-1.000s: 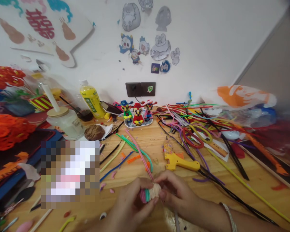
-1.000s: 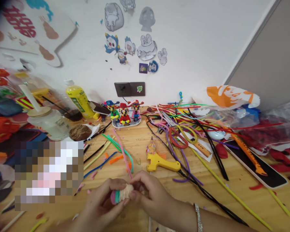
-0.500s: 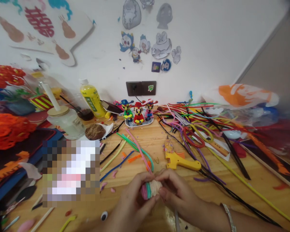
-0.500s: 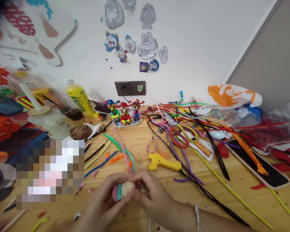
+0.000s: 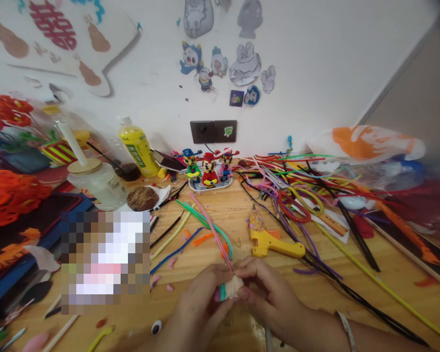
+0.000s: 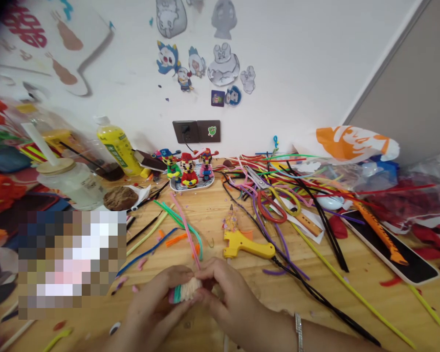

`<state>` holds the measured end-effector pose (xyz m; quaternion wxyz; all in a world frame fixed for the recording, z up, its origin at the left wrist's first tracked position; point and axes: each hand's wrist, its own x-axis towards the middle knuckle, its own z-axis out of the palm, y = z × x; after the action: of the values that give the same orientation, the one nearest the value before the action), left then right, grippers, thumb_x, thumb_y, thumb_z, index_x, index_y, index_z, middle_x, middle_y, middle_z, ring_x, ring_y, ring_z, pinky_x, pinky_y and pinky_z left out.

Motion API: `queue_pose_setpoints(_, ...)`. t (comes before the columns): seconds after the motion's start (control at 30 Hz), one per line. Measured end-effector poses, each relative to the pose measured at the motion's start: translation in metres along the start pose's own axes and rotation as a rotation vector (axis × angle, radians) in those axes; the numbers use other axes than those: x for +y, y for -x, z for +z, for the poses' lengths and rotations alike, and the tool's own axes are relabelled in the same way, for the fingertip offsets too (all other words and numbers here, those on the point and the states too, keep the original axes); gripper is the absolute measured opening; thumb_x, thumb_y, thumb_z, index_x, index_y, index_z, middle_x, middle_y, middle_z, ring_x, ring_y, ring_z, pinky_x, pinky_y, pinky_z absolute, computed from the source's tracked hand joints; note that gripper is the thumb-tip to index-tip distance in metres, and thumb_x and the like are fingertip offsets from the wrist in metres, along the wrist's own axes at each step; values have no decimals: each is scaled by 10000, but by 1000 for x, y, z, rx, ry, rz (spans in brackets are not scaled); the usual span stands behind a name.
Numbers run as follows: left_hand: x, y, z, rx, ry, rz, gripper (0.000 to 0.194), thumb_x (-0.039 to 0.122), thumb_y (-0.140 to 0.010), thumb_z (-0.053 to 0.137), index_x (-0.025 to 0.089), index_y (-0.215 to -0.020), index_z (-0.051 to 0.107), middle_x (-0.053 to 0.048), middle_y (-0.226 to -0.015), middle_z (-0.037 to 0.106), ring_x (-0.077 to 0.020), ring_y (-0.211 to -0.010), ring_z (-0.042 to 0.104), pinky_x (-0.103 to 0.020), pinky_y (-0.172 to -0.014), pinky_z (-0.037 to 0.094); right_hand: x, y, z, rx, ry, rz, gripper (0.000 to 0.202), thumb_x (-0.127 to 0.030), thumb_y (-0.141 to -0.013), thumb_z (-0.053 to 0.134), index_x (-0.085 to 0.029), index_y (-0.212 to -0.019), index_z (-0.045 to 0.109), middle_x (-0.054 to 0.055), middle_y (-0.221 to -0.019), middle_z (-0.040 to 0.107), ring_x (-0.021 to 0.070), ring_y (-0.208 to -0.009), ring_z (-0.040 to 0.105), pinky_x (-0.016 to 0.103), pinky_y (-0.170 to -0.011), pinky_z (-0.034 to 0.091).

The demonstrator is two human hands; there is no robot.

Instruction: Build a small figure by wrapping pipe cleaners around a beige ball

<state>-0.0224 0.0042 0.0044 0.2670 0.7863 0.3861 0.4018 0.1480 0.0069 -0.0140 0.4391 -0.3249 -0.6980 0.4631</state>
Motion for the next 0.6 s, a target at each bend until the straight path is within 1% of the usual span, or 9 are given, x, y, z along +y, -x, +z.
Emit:
queue_pose_setpoints(0.1, -5, 4, 0, -48, -43, 20, 353, 124, -751, 585, 292, -1045, 485, -13, -952, 652, -156, -882, 621, -226, -767, 501, -1, 1, 0, -6, 14, -12, 177, -348, -872, 456, -216, -972, 516, 55, -898, 559, 170, -843, 542, 312, -732, 452)
queue_pose_setpoints(0.23, -8, 10, -2, -97, -54, 6, 339, 140, -774, 560, 294, -1061, 469, -19, -999, 643, -157, -898, 618, -219, -765, 500, -3, 1, 1, -7, 21, -41, 168, -336, -885, 431, -218, -967, 517, 60, -917, 566, 167, -851, 544, 309, -743, 449)
queue_pose_setpoints(0.37, -6, 10, -4, -152, -54, -3, 318, 134, -784, 540, 282, -1058, 476, -35, -1029, 638, -177, -939, 608, -241, -793, 490, -3, 1, 3, 0, 26, -47, 169, -336, -886, 425, -215, -946, 526, 55, -889, 567, 164, -825, 543, 300, -729, 441)
queue_pose_setpoints(0.47, -4, 7, -3, -128, -38, -35, 268, 153, -786, 538, 268, -1024, 493, -40, -963, 652, -177, -865, 623, -236, -728, 505, -2, 1, 5, 21, -40, 32, 183, -369, -858, 471, -211, -927, 533, 43, -846, 558, 163, -787, 536, 293, -701, 436)
queue_pose_setpoints(0.53, -3, 3, -3, -118, 0, -41, 207, 155, -793, 526, 259, -971, 513, -33, -902, 651, -165, -806, 625, -226, -688, 505, -1, 0, 5, 32, -144, 105, 222, -412, -823, 514, -209, -909, 535, 28, -810, 541, 155, -745, 524, 277, -660, 433)
queue_pose_setpoints(0.6, -3, 1, -2, -124, 37, -17, 175, 143, -795, 519, 255, -930, 523, -26, -875, 643, -158, -794, 621, -224, -687, 500, -1, -2, 6, 33, -248, 169, 262, -444, -795, 543, -208, -910, 537, 16, -789, 529, 143, -709, 508, 259, -629, 421)
